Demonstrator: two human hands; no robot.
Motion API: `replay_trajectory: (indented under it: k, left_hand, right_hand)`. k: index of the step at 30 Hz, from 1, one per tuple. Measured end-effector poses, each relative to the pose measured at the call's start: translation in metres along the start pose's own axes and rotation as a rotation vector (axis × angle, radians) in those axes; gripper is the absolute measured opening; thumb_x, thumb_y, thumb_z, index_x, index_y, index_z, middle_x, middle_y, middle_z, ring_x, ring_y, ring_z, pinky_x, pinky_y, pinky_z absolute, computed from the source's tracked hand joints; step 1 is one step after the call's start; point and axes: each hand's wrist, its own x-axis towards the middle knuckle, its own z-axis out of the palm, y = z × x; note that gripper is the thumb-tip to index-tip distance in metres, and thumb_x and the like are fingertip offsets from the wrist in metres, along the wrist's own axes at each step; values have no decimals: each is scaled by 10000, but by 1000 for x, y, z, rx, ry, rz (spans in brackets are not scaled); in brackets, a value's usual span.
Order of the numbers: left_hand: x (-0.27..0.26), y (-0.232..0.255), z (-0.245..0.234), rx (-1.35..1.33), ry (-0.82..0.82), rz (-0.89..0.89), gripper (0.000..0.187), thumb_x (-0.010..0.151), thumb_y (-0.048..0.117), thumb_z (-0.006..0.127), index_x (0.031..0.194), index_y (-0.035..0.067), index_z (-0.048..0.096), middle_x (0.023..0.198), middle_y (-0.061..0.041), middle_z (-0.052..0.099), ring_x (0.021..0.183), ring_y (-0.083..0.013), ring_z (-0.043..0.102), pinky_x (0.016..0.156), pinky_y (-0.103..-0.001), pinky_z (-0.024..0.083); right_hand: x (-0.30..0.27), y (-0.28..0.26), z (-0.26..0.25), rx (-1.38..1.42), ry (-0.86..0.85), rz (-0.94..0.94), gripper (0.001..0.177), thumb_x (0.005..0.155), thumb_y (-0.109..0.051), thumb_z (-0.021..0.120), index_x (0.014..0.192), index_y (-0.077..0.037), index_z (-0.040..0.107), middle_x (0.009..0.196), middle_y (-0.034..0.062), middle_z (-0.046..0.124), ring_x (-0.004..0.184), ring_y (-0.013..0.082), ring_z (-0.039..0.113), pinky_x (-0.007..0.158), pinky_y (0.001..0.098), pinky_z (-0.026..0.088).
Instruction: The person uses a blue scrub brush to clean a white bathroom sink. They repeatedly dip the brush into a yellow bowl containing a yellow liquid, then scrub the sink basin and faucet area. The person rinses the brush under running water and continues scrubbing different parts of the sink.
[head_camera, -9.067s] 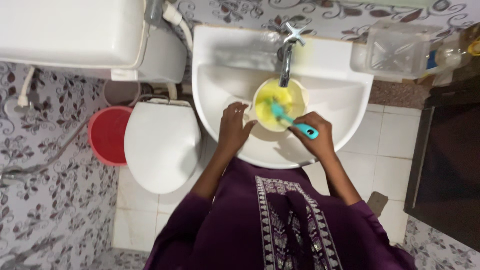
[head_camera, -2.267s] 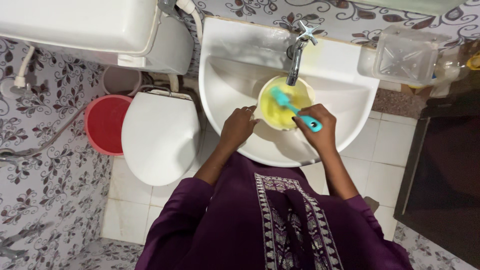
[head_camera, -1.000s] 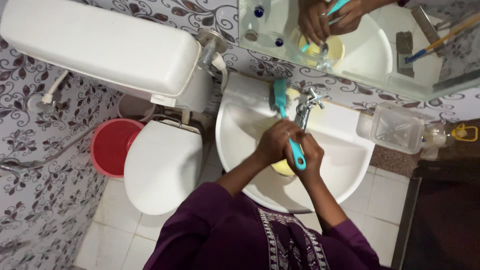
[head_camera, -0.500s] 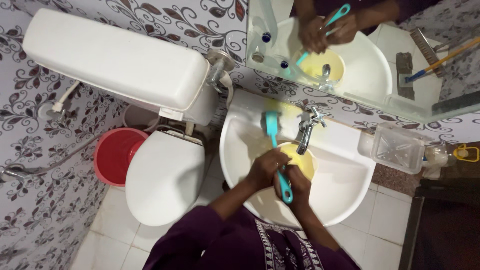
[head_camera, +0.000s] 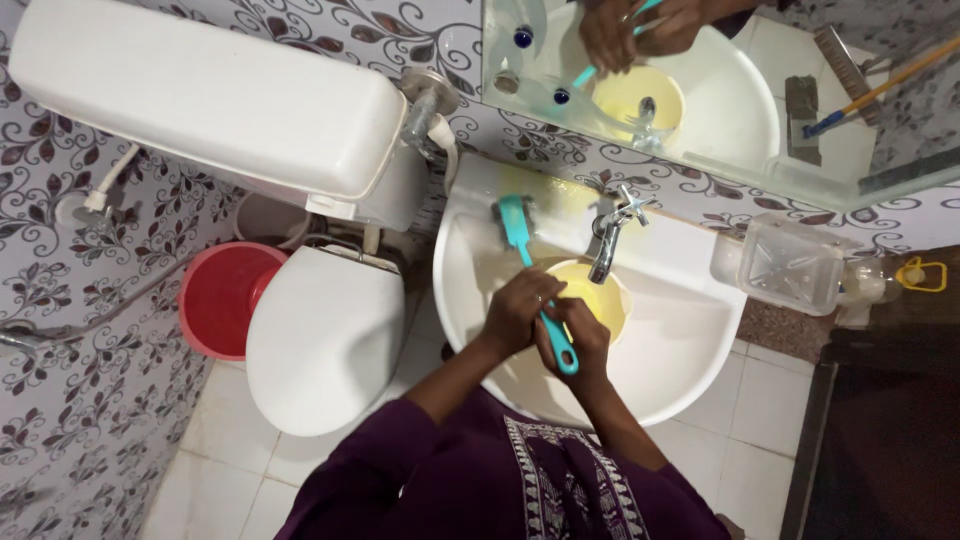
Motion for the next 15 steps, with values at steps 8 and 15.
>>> replay_trajectory:
  k: [8, 15]
  left_hand:
    - [36, -64, -9, 31, 112, -7, 225, 848, 168, 734, 1008, 15, 696, 1110, -162, 743, 1052, -345, 720, 957, -409, 566]
    - [33, -31, 21, -53, 90, 68, 224, 875, 142, 695, 1070, 33, 705, 1156, -143, 734, 1111, -330, 702, 1068, -443, 523]
  right_hand:
    - [66, 15, 21, 109, -45, -133, 271, 857, -76, 798, 1089, -2, 678, 1051, 172, 695, 916, 344, 721, 776, 379, 574]
    - [31, 10, 1, -40, 99, -86, 257, 818, -65, 797, 1050, 6, 712, 980, 174, 689, 881, 347, 712, 772, 388, 566]
